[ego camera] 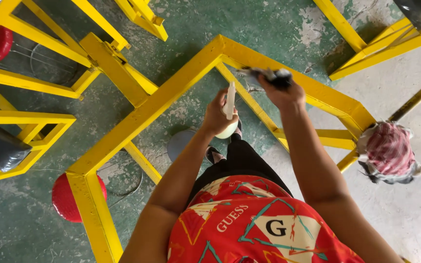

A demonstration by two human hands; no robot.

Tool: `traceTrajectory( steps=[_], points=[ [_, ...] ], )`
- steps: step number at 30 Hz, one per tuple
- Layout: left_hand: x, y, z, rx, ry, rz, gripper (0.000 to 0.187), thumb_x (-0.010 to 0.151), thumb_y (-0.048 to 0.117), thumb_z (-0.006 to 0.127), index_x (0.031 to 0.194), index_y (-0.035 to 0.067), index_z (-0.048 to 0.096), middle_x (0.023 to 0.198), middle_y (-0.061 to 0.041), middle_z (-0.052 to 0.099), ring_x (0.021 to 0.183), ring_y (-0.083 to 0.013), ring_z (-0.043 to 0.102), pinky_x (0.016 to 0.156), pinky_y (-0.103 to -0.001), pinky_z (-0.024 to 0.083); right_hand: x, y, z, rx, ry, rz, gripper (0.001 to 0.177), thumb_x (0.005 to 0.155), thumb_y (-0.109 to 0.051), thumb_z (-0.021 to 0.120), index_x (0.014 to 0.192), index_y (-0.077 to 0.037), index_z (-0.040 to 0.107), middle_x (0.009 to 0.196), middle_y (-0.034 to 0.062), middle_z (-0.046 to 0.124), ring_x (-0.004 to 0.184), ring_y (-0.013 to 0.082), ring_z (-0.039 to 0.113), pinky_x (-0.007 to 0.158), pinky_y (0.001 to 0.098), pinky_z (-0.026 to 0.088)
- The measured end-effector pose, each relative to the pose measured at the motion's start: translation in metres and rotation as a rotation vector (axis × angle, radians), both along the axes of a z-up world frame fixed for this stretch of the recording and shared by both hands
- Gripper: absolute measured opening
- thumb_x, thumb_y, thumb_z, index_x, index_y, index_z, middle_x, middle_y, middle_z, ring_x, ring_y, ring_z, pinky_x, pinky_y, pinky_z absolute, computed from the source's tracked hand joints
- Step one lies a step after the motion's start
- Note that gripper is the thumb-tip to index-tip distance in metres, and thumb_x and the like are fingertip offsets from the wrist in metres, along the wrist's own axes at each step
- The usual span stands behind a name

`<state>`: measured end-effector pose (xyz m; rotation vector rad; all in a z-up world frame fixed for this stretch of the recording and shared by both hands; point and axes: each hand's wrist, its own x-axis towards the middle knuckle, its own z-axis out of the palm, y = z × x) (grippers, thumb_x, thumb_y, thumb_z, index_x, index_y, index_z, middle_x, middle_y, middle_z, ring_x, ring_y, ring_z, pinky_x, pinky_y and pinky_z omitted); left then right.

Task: Cleaning and wiping down yellow gym equipment with a spray bottle and cloth.

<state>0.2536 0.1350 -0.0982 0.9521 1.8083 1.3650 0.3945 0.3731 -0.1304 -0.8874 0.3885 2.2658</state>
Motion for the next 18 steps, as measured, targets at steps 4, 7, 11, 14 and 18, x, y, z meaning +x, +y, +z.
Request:
traceTrajectory(
  steps=[4,7,11,14,18],
  points=[
    [-0.006,-0.01,-0.001,0.037,-0.084,-0.026,0.079,0.074,0.01,0.079,0.145,0.016,0.044,0.095,-0.004,0.073,0.089,-0.0177,0.075,0.083,-0.036,0.058,0.005,-0.019,0.05,0.012,-0.077,-0.012,0.046,0.107,-0.027,0.027,0.087,0.0,0.058,0.09,0.0207,0.063,0.092,0.0392,0.059,0.11,0.061,0.035],
    [-0.012,-0.015,0.002,-0.047,-0.05,0.004,0.078,0.074,0.009,0.077,0.145,0.018,0.046,0.09,-0.003,0.073,0.086,-0.0164,0.074,0.082,-0.035,0.057,0.006,0.023,-0.066,0.062,0.022,0.085,0.038,0.101,-0.023,0.033,0.079,-0.001,0.053,0.082,0.0202,0.057,0.084,0.0386,0.054,0.103,0.0583,0.04],
    [-0.024,-0.025,0.001,0.02,-0.078,0.09,0.076,0.074,0.008,0.077,0.144,0.018,0.048,0.09,-0.003,0.072,0.087,-0.0166,0.074,0.081,-0.035,0.058,-0.074,0.027,-0.08,0.12,0.095,0.233,0.029,0.095,-0.025,0.036,0.087,-0.004,0.055,0.087,0.0184,0.059,0.084,0.0403,0.058,0.099,0.0647,0.044],
    [-0.034,-0.036,0.009,-0.019,-0.103,0.145,0.075,0.074,0.009,0.077,0.143,0.018,0.048,0.09,-0.002,0.073,0.087,-0.0156,0.075,0.081,-0.034,0.058,-0.138,0.001,-0.044,0.037,-0.11,0.296,0.033,0.097,-0.024,0.034,0.104,-0.003,0.058,0.101,0.0192,0.063,0.089,0.0405,0.062,0.09,0.061,0.047],
    [-0.047,-0.046,0.012,-0.079,-0.051,0.23,0.075,0.074,0.009,0.078,0.143,0.016,0.049,0.092,-0.002,0.074,0.089,-0.015,0.076,0.082,-0.033,0.058,-0.19,-0.008,-0.057,0.001,-0.282,0.411,0.025,0.099,-0.016,0.037,0.107,-0.003,0.056,0.099,0.0185,0.063,0.086,0.0373,0.065,0.076,0.0589,0.056]
  ],
)
